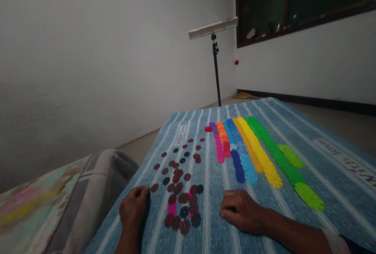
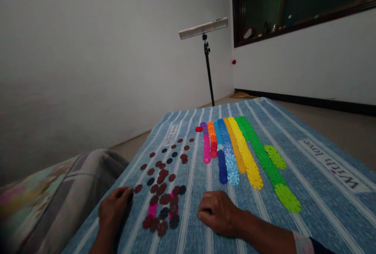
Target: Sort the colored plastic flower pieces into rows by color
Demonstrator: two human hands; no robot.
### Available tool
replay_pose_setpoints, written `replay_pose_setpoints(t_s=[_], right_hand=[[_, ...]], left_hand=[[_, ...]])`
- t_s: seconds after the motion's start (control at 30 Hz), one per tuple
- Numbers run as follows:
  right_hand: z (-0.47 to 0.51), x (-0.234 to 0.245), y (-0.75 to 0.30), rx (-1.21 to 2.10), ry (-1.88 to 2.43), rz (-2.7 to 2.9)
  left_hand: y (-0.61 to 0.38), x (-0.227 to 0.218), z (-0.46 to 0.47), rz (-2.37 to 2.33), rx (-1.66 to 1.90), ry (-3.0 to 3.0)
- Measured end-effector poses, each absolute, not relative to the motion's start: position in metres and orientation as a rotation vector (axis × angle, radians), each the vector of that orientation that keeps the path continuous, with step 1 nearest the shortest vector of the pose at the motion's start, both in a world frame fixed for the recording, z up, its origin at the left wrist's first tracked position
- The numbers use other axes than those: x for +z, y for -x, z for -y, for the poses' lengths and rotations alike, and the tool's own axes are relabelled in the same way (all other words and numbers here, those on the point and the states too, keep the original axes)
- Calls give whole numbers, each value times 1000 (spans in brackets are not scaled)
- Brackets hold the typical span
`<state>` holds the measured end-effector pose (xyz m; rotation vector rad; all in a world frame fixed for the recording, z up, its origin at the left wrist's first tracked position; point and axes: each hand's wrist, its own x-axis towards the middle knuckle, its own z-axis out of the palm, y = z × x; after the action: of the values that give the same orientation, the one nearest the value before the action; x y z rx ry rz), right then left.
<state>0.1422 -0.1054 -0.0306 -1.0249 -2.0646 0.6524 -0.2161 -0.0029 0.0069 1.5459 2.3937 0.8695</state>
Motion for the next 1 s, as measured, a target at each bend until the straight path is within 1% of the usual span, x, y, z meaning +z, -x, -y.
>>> replay_pose_setpoints(t_s=[0.2,0.4,0.77,1.0], right_hand=[[104,-28,-142,685,1015,2054],[104,-33,-141,668,1064,2082],[107,-34,-144,743,1023,2075],[115,-36,-148,751,1008,2102]], left_hand=[[209,15,7,-2364,880,-1556],[201,19,12,-2298,820,-1557],[187,10,13,-2132,908,-1520],[178,12,26,-1958,1055,-1397]])
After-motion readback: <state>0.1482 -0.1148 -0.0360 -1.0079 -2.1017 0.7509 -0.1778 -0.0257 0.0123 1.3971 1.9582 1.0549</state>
